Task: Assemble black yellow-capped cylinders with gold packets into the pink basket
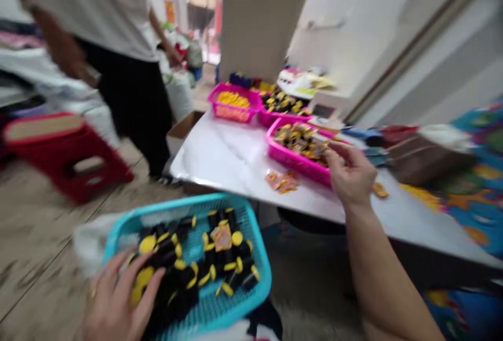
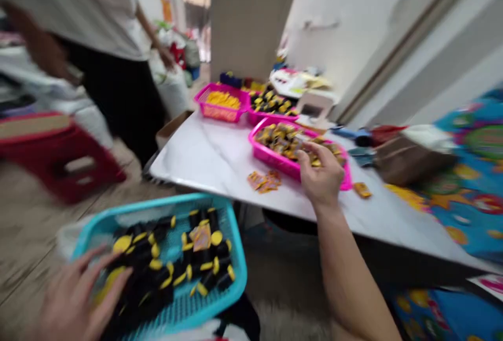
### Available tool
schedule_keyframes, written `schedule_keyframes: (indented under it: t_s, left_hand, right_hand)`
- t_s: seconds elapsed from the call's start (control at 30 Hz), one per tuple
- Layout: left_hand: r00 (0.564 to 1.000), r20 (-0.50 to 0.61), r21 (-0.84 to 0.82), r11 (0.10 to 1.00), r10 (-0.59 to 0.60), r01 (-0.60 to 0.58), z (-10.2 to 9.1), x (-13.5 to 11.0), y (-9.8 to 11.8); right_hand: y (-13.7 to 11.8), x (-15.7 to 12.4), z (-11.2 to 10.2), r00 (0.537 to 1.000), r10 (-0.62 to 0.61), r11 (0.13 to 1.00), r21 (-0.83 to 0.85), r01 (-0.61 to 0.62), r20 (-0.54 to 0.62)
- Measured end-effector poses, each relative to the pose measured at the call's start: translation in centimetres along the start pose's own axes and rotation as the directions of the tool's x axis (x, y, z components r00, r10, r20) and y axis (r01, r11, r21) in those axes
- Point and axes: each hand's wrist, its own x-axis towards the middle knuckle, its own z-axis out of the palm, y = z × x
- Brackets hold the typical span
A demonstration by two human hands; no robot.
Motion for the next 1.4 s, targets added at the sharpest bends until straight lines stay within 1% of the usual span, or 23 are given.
schedule_keyframes:
  t_s: [0.07, 0.1, 0.2, 0.3, 0.33, 0.4, 0.47, 0.5, 0.53, 0.6, 0.67, 0.7, 0.77, 0.87, 0.97, 1.03, 1.1, 1.13, 1.2, 1.23, 1.27, 1.37, 1.4]
  left_hand:
    - [0.995, -0.033, 0.286, 0.955, 0.095, -0.082, -1.2, -0.5, -2.4]
    - [0.994, 0.008, 0.360, 0.927, 0.109, -0.105, -1.7, -0.7, -3.6]
    - [0.985, 0.161, 0.437, 0.891, 0.060, -0.126, -3.4, -0.8, -6.7]
    - [0.975, 0.218, 0.445, 0.884, 0.047, -0.142, -4.4, 0.1, -7.8]
    - [0.974, 0.216, 0.456, 0.876, 0.060, -0.155, -4.5, 0.6, -7.5]
    - [0.977, 0.185, 0.487, 0.853, 0.109, -0.187, -4.1, 1.4, -5.7]
    - [0.972, 0.151, 0.476, 0.849, 0.180, -0.231, -2.9, 1.8, -2.9]
    - [0.963, 0.163, 0.428, 0.864, 0.214, -0.265, -2.1, 1.8, -1.3]
    - [0.948, 0.208, 0.353, 0.885, 0.242, -0.304, -1.2, 1.7, 0.3]
    - [0.893, 0.349, 0.145, 0.926, 0.283, -0.350, 0.5, 1.5, 2.7]
    - [0.837, 0.467, -0.041, 0.953, 0.285, -0.301, 1.8, 1.3, 3.9]
    - [0.825, 0.501, -0.097, 0.964, 0.262, -0.247, 2.2, 1.3, 4.0]
    - [0.832, 0.532, -0.136, 0.986, 0.157, -0.099, 2.6, 1.4, 3.5]
    - [0.859, 0.509, -0.168, 0.974, -0.049, 0.154, 2.5, 1.5, 2.1]
    - [0.847, 0.513, -0.293, 0.897, -0.143, 0.330, 2.5, 1.3, 1.4]
    - [0.829, 0.537, -0.379, 0.833, -0.157, 0.403, 2.7, 1.2, 1.6]
    - [0.835, 0.522, -0.442, 0.782, -0.174, 0.439, 3.0, 1.2, 1.8]
    - [0.847, 0.498, -0.466, 0.767, -0.185, 0.441, 3.0, 1.2, 1.9]
    - [0.872, 0.448, -0.494, 0.758, -0.199, 0.426, 3.1, 1.3, 1.9]
    - [0.880, 0.433, -0.501, 0.760, -0.194, 0.414, 3.1, 1.4, 1.9]
    - [0.884, 0.428, -0.507, 0.761, -0.186, 0.405, 3.1, 1.4, 1.9]
    - [0.880, 0.442, -0.529, 0.743, -0.172, 0.410, 3.2, 1.3, 2.0]
    - [0.880, 0.440, -0.540, 0.731, -0.177, 0.417, 3.3, 1.3, 2.0]
  right_hand:
    - [-2.3, -6.6, 1.1, 0.974, -0.084, 0.989, 0.136, 0.056, 0.208]
    - [-3.4, -10.3, 1.6, 0.942, -0.125, 0.977, 0.204, 0.062, 0.313]
    - [-6.1, -20.2, 2.8, 0.849, -0.092, 0.957, 0.283, -0.070, 0.520]
    - [-7.3, -25.4, 3.5, 0.773, -0.022, 0.961, 0.227, -0.159, 0.634]
    - [-7.5, -25.9, 3.5, 0.770, -0.022, 0.971, 0.196, -0.135, 0.638]
    - [-7.9, -25.1, 3.5, 0.805, -0.056, 0.991, 0.129, -0.026, 0.591]
    - [-8.5, -23.3, 3.9, 0.842, -0.124, 0.992, 0.096, 0.086, 0.524]
    - [-9.0, -22.4, 4.5, 0.836, -0.167, 0.985, 0.112, 0.127, 0.523]
    - [-9.5, -21.7, 5.3, 0.803, -0.220, 0.975, 0.149, 0.164, 0.553]
    - [-10.5, -21.0, 7.5, 0.669, -0.336, 0.942, 0.217, 0.257, 0.663]
    - [-11.3, -21.0, 9.8, 0.511, -0.408, 0.899, 0.237, 0.368, 0.756]
    - [-11.6, -21.1, 10.7, 0.464, -0.422, 0.881, 0.232, 0.412, 0.779]
    - [-11.9, -21.1, 11.8, 0.441, -0.431, 0.864, 0.219, 0.454, 0.787]
    - [-12.2, -20.7, 11.2, 0.525, -0.448, 0.876, 0.239, 0.418, 0.724]
    - [-13.4, -20.2, 9.1, 0.633, -0.485, 0.875, 0.339, 0.347, 0.603]
    - [-14.6, -20.3, 7.9, 0.655, -0.519, 0.848, 0.430, 0.311, 0.550]
    - [-15.5, -20.6, 7.4, 0.687, -0.505, 0.832, 0.505, 0.228, 0.522]
    - [-15.8, -20.9, 7.4, 0.716, -0.459, 0.835, 0.532, 0.144, 0.526]
    - [-16.0, -21.3, 7.7, 0.755, -0.285, 0.822, 0.555, -0.124, 0.590]
    - [-16.0, -21.5, 7.9, 0.729, -0.187, 0.787, 0.544, -0.290, 0.659]
    - [-15.9, -21.6, 8.1, 0.662, -0.110, 0.732, 0.511, -0.451, 0.741]
    - [-16.0, -22.2, 8.3, 0.367, -0.027, 0.529, 0.324, -0.784, 0.930]
    - [-16.1, -22.3, 8.3, 0.302, -0.011, 0.466, 0.272, -0.842, 0.953]
